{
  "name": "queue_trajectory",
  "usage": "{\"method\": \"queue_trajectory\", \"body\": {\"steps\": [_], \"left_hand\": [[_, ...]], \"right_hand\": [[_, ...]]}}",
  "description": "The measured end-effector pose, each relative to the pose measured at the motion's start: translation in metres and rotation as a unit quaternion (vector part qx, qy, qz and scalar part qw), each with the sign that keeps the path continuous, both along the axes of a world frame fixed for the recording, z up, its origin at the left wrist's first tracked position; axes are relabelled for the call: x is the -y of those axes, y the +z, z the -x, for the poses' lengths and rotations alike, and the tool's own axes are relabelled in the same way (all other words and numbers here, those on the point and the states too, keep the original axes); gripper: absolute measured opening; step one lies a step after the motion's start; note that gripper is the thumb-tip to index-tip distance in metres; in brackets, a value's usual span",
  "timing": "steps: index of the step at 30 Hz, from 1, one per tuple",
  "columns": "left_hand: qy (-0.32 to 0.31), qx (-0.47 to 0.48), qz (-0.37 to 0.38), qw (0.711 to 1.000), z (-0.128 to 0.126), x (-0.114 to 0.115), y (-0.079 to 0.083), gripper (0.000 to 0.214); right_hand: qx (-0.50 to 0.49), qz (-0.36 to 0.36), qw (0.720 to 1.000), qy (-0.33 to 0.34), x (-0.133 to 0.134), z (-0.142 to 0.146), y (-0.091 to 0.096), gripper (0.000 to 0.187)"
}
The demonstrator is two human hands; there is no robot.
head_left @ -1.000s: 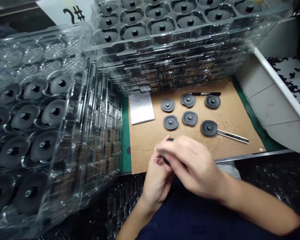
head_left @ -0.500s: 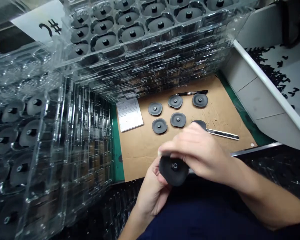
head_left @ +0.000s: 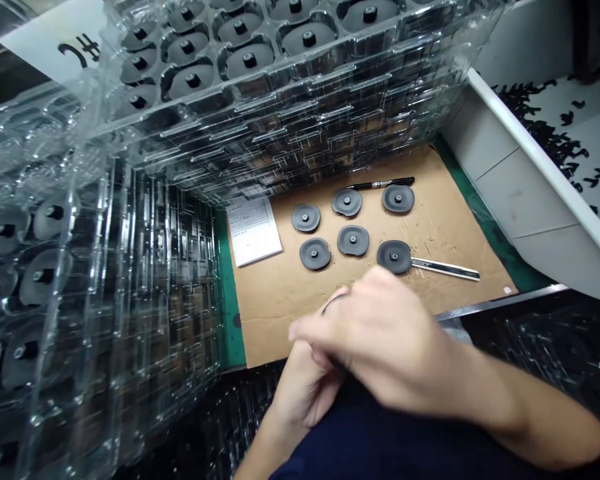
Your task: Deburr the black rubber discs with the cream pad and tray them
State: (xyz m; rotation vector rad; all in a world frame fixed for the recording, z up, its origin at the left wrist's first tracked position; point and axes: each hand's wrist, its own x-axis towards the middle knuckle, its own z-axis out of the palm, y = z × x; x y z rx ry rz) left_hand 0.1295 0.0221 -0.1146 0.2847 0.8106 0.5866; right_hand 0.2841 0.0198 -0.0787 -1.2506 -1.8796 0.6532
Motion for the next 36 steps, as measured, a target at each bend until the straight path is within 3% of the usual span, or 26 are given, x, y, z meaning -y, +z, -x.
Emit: {"method": "queue_trajectory", "body": {"steps": [3,5,8,11,13,16,18,20,25,29,31,33,36], "left_hand": [[-0.002,0.027,0.009,1.0,0.005,-0.002,0.0,0.054],[0.004,0.045,0.021,0.999,0.01,-0.002,-0.001,0.055],[0.019,0.049,0.031,0.998,0.017,-0.001,-0.006,0.052],[0.023,0.05,0.033,0.998,0.021,-0.001,-0.009,0.054],[0.021,0.048,0.026,0.998,0.022,-0.001,-0.011,0.055],[0.028,0.043,0.001,0.999,0.02,-0.002,-0.012,0.057],[0.038,0.036,-0.017,0.998,0.02,-0.003,-0.013,0.057],[0.045,0.013,-0.024,0.999,0.022,-0.005,-0.014,0.052],[0.082,-0.035,-0.047,0.995,0.031,-0.007,-0.016,0.049],[0.087,-0.024,-0.054,0.994,0.03,-0.008,-0.011,0.046],[0.074,-0.004,-0.06,0.995,0.031,-0.01,-0.007,0.049],[0.066,0.02,-0.066,0.995,0.035,-0.013,-0.005,0.056],[0.055,0.042,-0.058,0.996,0.037,-0.016,-0.007,0.062]], "right_hand": [[-0.054,0.121,0.983,-0.127,-0.004,-0.011,-0.026,0.022],[-0.066,0.195,0.964,-0.166,0.003,-0.014,-0.053,0.023],[-0.066,0.259,0.958,-0.104,0.027,-0.007,-0.092,0.023],[-0.065,0.285,0.953,-0.078,0.044,0.001,-0.107,0.023],[-0.066,0.268,0.953,-0.124,0.042,0.001,-0.094,0.023],[-0.057,0.173,0.962,-0.204,0.025,0.004,-0.049,0.027],[-0.038,0.079,0.98,-0.18,0.015,0.014,-0.02,0.03],[-0.017,0.02,0.993,-0.114,0.011,0.028,-0.003,0.029],[-0.006,0.112,0.993,0.03,0.002,0.049,-0.003,0.023],[0.002,0.019,0.999,-0.03,-0.004,0.05,-0.006,0.025],[-0.016,-0.009,1.0,-0.007,0.004,0.047,-0.007,0.027],[-0.022,0.018,0.999,0.036,0.016,0.039,-0.007,0.026],[0.032,0.058,0.997,-0.026,0.025,0.028,-0.009,0.025]]}}
